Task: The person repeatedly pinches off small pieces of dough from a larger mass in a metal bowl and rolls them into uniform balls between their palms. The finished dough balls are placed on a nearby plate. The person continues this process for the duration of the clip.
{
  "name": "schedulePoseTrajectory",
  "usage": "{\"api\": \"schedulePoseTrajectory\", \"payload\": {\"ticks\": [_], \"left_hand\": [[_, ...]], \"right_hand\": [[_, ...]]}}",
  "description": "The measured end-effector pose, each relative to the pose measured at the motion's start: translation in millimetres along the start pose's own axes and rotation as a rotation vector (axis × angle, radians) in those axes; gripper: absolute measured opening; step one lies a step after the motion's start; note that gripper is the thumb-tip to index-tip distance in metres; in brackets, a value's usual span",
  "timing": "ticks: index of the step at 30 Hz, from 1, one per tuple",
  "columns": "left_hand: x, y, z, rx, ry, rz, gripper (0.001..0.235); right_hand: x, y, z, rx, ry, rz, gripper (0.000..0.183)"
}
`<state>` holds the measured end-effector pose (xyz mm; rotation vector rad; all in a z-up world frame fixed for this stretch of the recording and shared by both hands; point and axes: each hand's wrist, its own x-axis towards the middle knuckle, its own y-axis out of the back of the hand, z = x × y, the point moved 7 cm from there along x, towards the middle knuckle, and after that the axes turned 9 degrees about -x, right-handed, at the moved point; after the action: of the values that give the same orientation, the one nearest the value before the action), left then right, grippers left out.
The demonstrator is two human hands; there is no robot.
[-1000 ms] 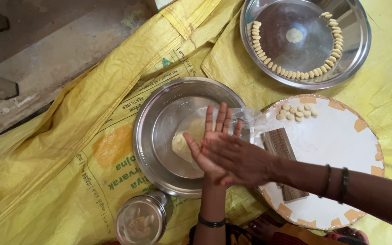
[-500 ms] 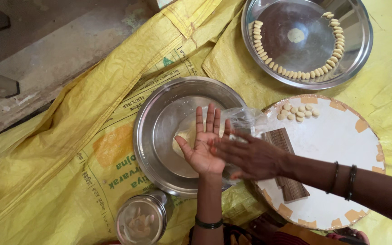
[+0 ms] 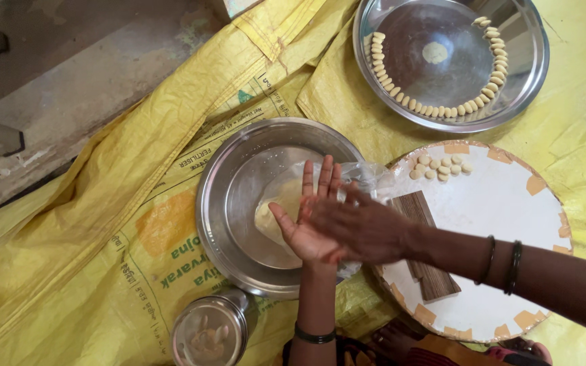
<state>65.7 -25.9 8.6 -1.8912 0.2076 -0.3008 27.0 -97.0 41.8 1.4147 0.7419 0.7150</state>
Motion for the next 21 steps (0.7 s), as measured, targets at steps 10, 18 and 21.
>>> {"api": "schedulePoseTrajectory", "payload": {"ticks": [10,18,21], "left_hand": [[-0.9,3.6,1.3,0.133,-0.040,0.102,0.107],[-3.3,4.5,10.6,-0.018,-0.067,0.068,0.105],[-1.0,0.1,2.7,0.064,-0.002,-0.003,0.106]], "right_hand": [[-7.3,1.2,6.6,-0.028,-0.034,0.150,0.086],[-11.0,-3.4,3.3,-0.003,0.012,0.022,0.080],[-8.9,1.2,3.8,0.029,-0.002,0.094,0.081]]}}
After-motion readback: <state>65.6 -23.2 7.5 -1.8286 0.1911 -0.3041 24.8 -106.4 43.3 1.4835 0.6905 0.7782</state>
